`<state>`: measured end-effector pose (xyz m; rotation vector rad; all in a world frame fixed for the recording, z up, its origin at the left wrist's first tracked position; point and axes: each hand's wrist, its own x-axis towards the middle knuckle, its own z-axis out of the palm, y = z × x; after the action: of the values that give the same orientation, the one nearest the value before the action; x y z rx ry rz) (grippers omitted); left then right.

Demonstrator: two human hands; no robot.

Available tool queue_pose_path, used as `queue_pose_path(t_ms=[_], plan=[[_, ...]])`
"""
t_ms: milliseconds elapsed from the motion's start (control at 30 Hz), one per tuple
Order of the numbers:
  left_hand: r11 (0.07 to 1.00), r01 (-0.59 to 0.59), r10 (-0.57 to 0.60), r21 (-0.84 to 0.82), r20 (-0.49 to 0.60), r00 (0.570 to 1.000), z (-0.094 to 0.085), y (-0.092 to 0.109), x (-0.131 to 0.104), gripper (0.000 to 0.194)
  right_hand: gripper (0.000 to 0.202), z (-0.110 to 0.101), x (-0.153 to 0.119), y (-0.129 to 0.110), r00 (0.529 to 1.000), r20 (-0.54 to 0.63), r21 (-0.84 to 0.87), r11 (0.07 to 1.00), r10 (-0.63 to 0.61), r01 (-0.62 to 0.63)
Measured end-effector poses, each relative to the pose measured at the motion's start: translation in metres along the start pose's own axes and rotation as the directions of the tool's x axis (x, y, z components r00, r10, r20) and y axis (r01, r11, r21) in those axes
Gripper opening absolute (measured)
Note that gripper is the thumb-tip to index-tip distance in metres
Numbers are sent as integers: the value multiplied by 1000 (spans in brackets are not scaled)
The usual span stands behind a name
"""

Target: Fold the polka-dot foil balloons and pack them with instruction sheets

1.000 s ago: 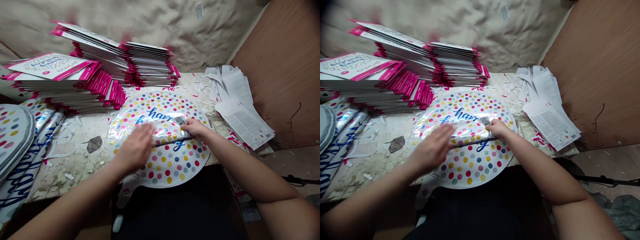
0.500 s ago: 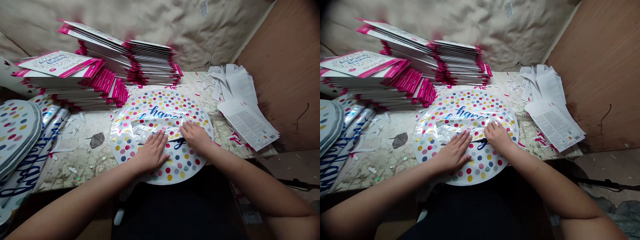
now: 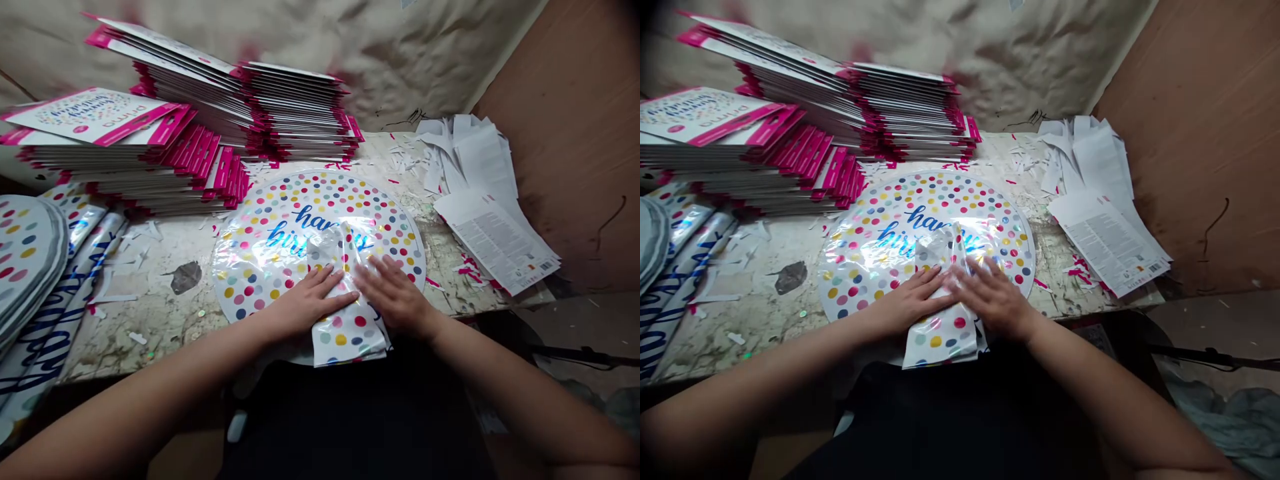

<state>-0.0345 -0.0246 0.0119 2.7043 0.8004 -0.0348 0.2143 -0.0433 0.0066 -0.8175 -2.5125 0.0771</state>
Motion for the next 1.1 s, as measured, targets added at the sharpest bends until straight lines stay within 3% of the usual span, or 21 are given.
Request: queue_pose_path(t_ms=[67, 133, 233, 300, 333, 367, 433, 500, 533, 567, 600, 667, 700, 733, 800, 867, 933, 1000, 1033, 1100], plan=[[996, -72, 76, 53, -74, 994, 5, 0, -6, 43, 43, -1, 3, -3, 974, 119, 21, 981, -195, 194], [989, -110, 127, 96, -188, 974, 7, 1, -16, 38, 34, -2, 5, -7, 969, 150, 83, 979, -197, 186], [998, -65, 67, 18, -331, 941, 4, 2, -29, 33, 25, -1, 6, -6, 995, 99, 286, 958, 8, -36], [978, 90, -144, -185, -302, 942, -6, 1, -27, 26, 20, 0, 12, -1, 964, 160, 459, 849, 211, -262], [927, 214, -292, -310, -233, 928, -12, -1, -23, 23, 17, 1, 17, 3, 916, 223, 512, 759, 334, -402], [836, 347, -435, -426, -129, 891, -19, -4, -17, 22, 15, 1, 22, 8, 834, 302, 526, 649, 462, -550], [556, 587, -644, -588, 141, 752, -34, -10, 0, 27, 20, 0, 36, 18, 610, 424, 455, 425, 670, -783], [303, 712, -704, -634, 354, 615, -45, -18, 19, 30, 30, -2, 48, 24, 433, 459, 359, 284, 775, -889], [227, 740, -702, -633, 421, 575, -49, -21, 27, 30, 32, -2, 53, 24, 395, 435, 320, 272, 809, -908], [182, 757, -696, -627, 462, 550, -52, -23, 35, 29, 34, -3, 57, 23, 404, 373, 283, 313, 835, -907], [160, 767, -691, -622, 484, 537, -53, -26, 41, 27, 36, -2, 60, 20, 463, 290, 240, 405, 838, -882], [129, 777, -681, -617, 514, 521, -56, -29, 47, 26, 44, 4, 64, 10, 651, 157, 87, 646, 743, -758], [107, 779, -675, -618, 530, 513, -58, -31, 47, 26, 47, 8, 65, 5, 731, 155, 0, 740, 665, -673], [88, 777, -670, -623, 540, 509, -61, -32, 46, 25, 50, 14, 65, 1, 775, 196, -62, 796, 601, -602], [62, 754, -674, -655, 530, 515, -69, -35, 36, 21, 57, 25, 65, -4, 766, 308, -92, 819, 565, -567], [-24, 680, -699, -733, 499, 513, -78, -37, 21, 16, 62, 34, 64, -3, 743, 345, -60, 803, 574, -592], [-209, 574, -700, -792, 531, 478, -84, -38, 9, 19, 64, 37, 63, -1, 757, 332, -21, 807, 562, -590], [-358, 550, -630, -754, 630, 454, -82, -38, 5, 24, 66, 38, 63, -1, 764, 325, -17, 811, 558, -585], [-383, 570, -593, -727, 666, 452, -80, -36, 8, 25, 67, 37, 64, -2, 762, 324, -24, 810, 562, -587], [-340, 612, -581, -714, 672, 460, -74, -32, 20, 28, 68, 34, 65, -2, 763, 319, -32, 810, 563, -585]])
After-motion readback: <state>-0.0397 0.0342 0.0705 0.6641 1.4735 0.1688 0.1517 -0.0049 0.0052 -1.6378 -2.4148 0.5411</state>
